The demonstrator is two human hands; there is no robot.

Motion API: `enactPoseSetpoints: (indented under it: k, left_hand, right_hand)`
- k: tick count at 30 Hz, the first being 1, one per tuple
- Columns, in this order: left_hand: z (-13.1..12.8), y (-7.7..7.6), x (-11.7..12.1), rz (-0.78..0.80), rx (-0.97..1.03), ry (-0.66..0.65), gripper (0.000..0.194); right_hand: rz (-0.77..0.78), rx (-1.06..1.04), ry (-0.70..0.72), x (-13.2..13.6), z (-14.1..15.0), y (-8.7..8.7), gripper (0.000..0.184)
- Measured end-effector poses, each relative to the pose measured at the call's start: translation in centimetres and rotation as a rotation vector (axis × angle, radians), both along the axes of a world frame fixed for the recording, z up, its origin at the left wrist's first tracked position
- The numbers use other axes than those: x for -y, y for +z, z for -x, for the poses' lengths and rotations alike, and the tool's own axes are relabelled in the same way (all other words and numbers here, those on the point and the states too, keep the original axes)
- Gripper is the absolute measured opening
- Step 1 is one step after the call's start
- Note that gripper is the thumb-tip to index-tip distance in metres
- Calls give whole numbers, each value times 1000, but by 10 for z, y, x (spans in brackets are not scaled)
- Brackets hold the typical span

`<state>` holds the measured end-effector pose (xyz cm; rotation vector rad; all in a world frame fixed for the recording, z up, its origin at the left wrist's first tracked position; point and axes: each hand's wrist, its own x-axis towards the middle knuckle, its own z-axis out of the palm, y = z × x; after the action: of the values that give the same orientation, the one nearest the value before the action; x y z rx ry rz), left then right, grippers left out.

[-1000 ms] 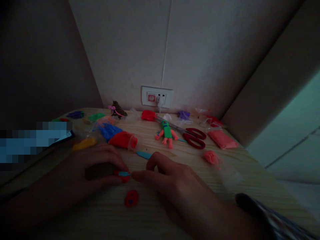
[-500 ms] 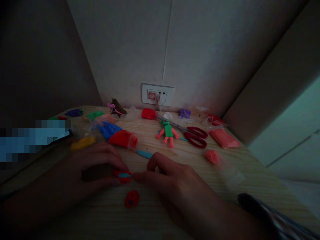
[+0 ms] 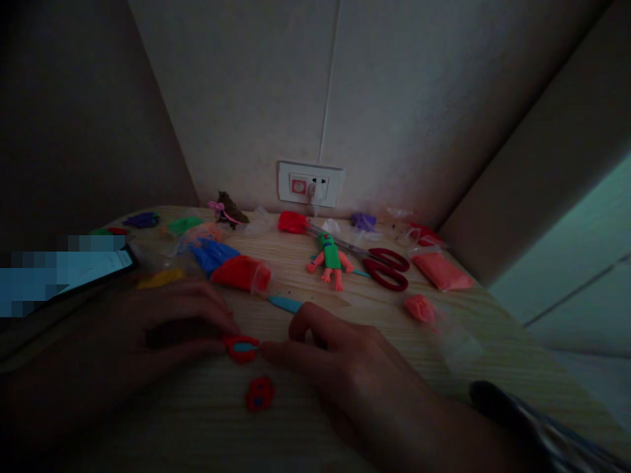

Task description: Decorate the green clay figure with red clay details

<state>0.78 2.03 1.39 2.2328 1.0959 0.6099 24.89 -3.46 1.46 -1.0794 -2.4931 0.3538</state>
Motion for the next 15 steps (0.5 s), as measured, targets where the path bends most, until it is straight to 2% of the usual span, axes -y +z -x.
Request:
enactPoseSetpoints:
  k: [5, 10, 15]
  left_hand:
    - [3, -1, 1, 5, -24, 9, 15]
    - [4, -4, 0, 2, -10, 11, 14]
    - [2, -3, -1, -6, 8, 3, 14]
  right_hand:
    - [9, 17, -6, 0, -1, 1, 42]
    - [-4, 72, -7, 1, 0, 2, 46]
    - [-82, 94, -23, 1, 1, 2, 49]
